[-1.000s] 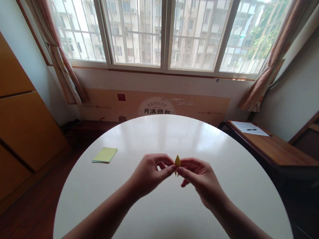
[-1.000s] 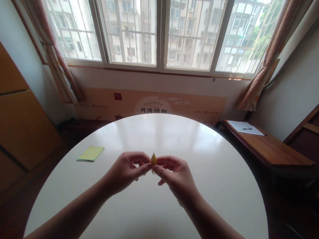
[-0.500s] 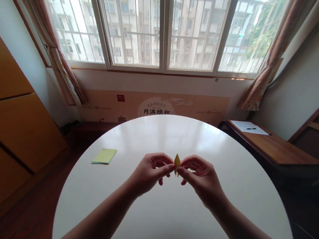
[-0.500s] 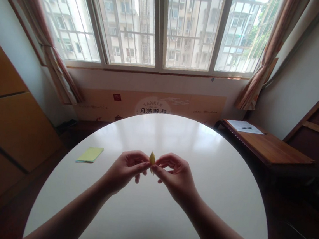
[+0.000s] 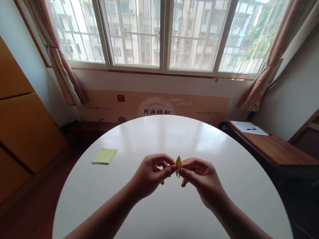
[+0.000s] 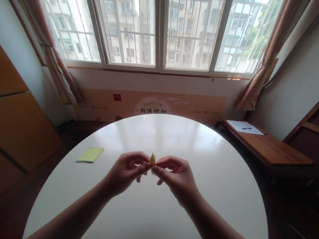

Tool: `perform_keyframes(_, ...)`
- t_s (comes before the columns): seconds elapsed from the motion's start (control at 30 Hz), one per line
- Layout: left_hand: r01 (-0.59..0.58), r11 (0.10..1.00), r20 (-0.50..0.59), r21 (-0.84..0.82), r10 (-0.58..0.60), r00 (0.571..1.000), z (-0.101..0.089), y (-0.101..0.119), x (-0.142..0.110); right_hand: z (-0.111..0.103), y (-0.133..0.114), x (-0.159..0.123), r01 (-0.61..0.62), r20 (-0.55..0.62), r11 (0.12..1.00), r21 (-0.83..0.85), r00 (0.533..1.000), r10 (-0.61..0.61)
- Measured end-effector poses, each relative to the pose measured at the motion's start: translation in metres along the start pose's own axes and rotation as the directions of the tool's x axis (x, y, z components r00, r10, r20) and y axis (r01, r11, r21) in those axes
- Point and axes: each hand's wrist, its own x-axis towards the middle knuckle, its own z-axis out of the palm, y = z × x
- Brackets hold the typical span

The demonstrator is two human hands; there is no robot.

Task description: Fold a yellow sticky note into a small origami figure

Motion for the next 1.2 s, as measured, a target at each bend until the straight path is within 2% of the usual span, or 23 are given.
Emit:
perform_keyframes(0.33,-0.003,1.000,0.030,0.008,0.003,1.000,-0.0015,-0.0044,-0.0007,-0.0009,0.0041,-0.0013,0.027,-0.040,1.000,-0.012,0.999,-0.027)
perform_keyframes(0.47,0.010,1.000,0.039,-0.001,-0.010,0.999,-0.0012,-0.0039,-0.0005,-0.0011,0.0043,-0.0002,-0.028,-0.049,0.999,0.018,0.998,0.028)
perform_keyframes(0.7,-0.010,0.995,-0.033,0.103,0.013,0.999,0.0000,-0.0028,-0.0010,-0.0005,0.0014,0.0020,-0.151,-0.009,0.988,-0.018,0.989,0.150)
perform_keyframes(0.93,0.063,0.998,0.015,0.029,-0.063,0.998,-0.0030,-0.0054,0.0005,-0.0031,0.0017,0.0014,-0.084,-0.029,0.985,-0.152,0.996,0.081)
perform_keyframes(1.2,0.066,0.997,-0.004,0.025,-0.066,0.998,-0.0035,-0.0077,0.0018,-0.0025,0.0044,0.0003,-0.047,-0.031,0.980,-0.192,0.999,0.042)
